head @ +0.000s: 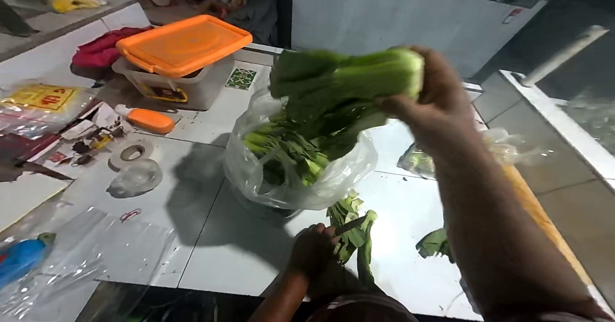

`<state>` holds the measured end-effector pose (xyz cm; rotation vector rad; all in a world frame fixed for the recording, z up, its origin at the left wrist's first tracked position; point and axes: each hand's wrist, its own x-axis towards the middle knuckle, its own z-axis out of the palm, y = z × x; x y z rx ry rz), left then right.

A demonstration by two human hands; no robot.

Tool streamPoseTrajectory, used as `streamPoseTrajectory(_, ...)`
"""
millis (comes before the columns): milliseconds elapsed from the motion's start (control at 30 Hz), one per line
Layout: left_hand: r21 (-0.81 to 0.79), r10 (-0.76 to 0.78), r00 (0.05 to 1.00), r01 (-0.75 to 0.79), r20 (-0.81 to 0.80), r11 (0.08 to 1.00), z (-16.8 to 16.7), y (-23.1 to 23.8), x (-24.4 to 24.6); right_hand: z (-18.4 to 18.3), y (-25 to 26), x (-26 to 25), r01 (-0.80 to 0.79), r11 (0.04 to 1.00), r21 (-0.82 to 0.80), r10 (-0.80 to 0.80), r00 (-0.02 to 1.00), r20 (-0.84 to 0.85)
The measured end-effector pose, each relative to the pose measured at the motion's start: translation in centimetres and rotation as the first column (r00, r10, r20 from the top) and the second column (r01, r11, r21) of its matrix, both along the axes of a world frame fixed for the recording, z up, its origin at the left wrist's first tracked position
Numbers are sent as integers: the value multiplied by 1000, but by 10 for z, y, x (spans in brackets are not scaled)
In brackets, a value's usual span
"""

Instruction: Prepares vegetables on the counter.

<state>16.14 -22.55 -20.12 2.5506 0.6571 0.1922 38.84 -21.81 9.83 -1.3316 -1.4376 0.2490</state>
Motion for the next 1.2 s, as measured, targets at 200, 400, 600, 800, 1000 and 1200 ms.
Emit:
streamPoseTrajectory(200,62,100,987,-108,129,992,-9,-6,1,29,-102,48,222,894,389,-56,917,-395)
streamPoseTrajectory(400,96,130,957,-159,260,983,-13,-9,-6,-81,-201,47,460,885,69,-287,656,-698)
streamPoseTrajectory(600,42,61,894,-89,445,995,8,-17,-5,-181,-237,26,350,932,-95,-362,872,-329)
streamPoseTrajectory(800,-109,33,815,38,579,993,57,-34,25,-197,-226,11,241,961,-135,-271,919,-288)
streamPoseTrajectory(1000,-357,66,743,241,667,903,99,-48,69,-181,-212,7,85,960,-268,-198,881,-430)
streamPoseTrajectory(1200,-401,122,836,124,534,908,119,-44,98,-174,-209,13,-114,922,-369,-87,871,-484)
